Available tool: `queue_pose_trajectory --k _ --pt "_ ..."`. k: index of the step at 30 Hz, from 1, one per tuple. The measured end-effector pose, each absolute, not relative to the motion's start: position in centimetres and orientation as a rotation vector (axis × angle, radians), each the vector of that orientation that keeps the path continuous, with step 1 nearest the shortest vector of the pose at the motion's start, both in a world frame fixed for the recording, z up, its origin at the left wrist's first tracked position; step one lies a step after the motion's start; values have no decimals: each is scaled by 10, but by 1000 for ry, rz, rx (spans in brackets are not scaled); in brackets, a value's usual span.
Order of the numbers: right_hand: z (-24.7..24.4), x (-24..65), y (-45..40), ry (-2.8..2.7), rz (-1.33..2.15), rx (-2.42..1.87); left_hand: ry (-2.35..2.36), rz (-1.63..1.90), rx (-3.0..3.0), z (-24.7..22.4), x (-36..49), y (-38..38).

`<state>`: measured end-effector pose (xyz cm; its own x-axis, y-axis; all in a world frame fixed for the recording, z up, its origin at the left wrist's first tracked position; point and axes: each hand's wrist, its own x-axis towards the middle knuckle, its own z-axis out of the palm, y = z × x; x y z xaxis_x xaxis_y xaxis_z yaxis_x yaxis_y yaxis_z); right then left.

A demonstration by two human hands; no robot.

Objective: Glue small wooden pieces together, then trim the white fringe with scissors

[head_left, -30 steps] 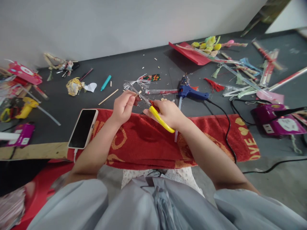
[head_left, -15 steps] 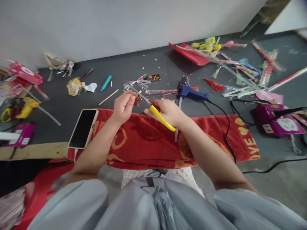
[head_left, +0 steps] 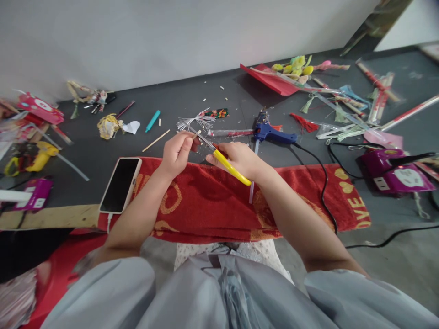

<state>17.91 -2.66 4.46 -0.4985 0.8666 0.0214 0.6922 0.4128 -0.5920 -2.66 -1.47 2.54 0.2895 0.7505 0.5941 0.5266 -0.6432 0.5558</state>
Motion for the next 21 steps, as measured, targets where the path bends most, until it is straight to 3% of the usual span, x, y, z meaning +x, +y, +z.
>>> queue_pose_trajectory --k 21 --pt "45 180 -18 -2356 881 -1248 1259 1141 2303 27 -32 -10"
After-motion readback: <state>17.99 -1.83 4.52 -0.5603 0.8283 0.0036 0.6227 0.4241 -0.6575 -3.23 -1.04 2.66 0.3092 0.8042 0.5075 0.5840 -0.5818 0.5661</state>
